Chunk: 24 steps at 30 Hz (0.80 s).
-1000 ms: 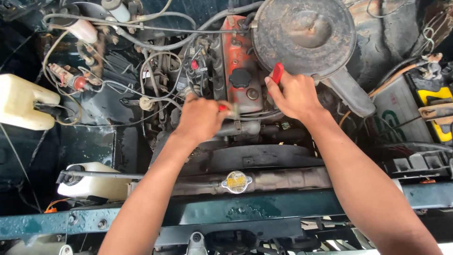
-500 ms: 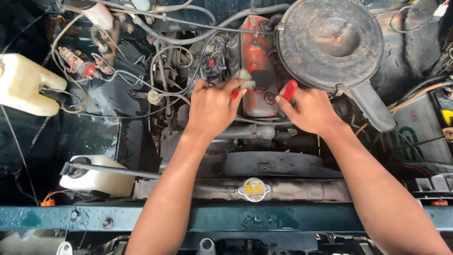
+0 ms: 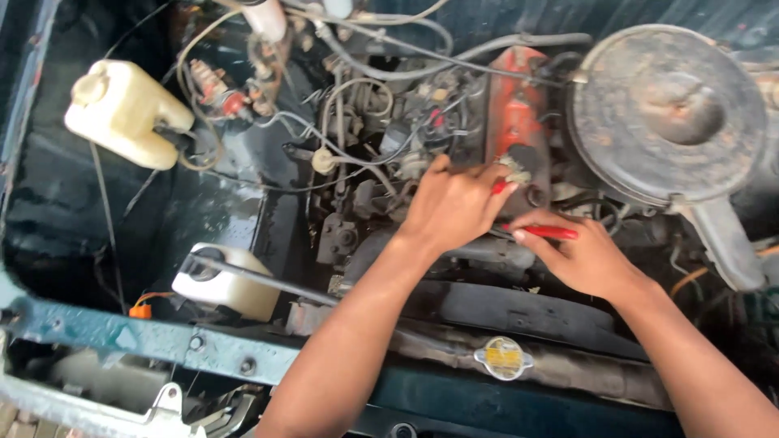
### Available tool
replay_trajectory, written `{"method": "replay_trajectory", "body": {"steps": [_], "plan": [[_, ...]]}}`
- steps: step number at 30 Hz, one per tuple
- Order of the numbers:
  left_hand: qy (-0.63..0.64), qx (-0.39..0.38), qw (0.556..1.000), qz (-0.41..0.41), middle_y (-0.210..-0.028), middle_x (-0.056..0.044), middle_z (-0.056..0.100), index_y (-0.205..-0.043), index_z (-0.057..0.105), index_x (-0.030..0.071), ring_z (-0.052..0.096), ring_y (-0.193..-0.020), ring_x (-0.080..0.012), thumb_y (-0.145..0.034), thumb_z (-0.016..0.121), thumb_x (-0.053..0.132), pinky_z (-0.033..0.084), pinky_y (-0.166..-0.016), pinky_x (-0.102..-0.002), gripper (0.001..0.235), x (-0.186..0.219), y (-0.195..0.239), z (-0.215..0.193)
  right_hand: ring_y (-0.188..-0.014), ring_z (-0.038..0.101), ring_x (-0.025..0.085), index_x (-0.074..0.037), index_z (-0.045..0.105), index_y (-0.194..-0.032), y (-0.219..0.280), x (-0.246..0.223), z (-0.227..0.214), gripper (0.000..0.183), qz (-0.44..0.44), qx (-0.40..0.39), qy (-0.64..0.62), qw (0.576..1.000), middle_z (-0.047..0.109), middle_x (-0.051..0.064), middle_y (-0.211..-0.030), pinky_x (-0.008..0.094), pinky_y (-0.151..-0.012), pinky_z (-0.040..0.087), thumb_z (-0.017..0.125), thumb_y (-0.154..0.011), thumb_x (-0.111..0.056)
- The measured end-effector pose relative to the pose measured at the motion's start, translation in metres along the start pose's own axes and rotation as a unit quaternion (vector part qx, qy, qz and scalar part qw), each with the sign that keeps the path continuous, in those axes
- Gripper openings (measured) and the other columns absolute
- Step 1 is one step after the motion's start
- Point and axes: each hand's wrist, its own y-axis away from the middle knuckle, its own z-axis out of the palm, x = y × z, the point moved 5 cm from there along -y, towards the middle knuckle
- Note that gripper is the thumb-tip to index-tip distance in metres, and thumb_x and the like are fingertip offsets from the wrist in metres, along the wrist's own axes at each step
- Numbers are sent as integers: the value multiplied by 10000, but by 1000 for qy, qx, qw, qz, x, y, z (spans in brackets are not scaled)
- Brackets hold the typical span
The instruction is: The person scrubs the top of a car engine with a small brush held in the left hand and a red-handled tool in the right hand. The cleaning action is focused on the red valve cover and the surrounding area of the engine bay.
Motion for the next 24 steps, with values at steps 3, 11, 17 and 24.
{"method": "replay_trajectory", "body": {"steps": [3, 11, 17, 24], "plan": [[-12, -60, 998, -2, -776, -92, 762, -1048, 732, 94, 718, -604, -258, -1021, 530, 302, 539, -710, -440, 291, 3, -7, -12, -471, 594, 127, -213, 746, -994, 5, 37, 1, 219, 168, -120, 1, 978, 685, -8, -542, 263, -599, 438, 594, -974, -370], [17, -83, 996, 13, -965, -104, 790, -1033, 732, 49, 727, -654, -280, -1010, 485, 264, 557, -727, -483, 328, 9, 1, -2, -677, 712, 273, -177, 616, -839, 12, 63, -9, 295, 227, -126, 123, 958, 737, -23, -626, 383, -720, 496, 523, -1009, -398], [35, -112, 993, -2, -936, -107, 785, -965, 705, 44, 689, -591, -320, -994, 479, 279, 556, -680, -488, 328, 7, 2, 3, -555, 717, 254, -217, 616, -972, 13, 45, 5, 205, 181, -145, 70, 970, 716, -4, -607, 341, -616, 508, 512, -1001, -391], [41, -125, 991, -1, -988, -84, 765, -973, 684, 44, 707, -621, -317, -1025, 418, 285, 550, -622, -487, 362, 13, -1, -3, -671, 817, 126, -289, 653, -940, 12, 33, -2, 191, 199, -166, 72, 963, 866, -156, -775, 265, -712, 542, 537, -968, -437]]}}
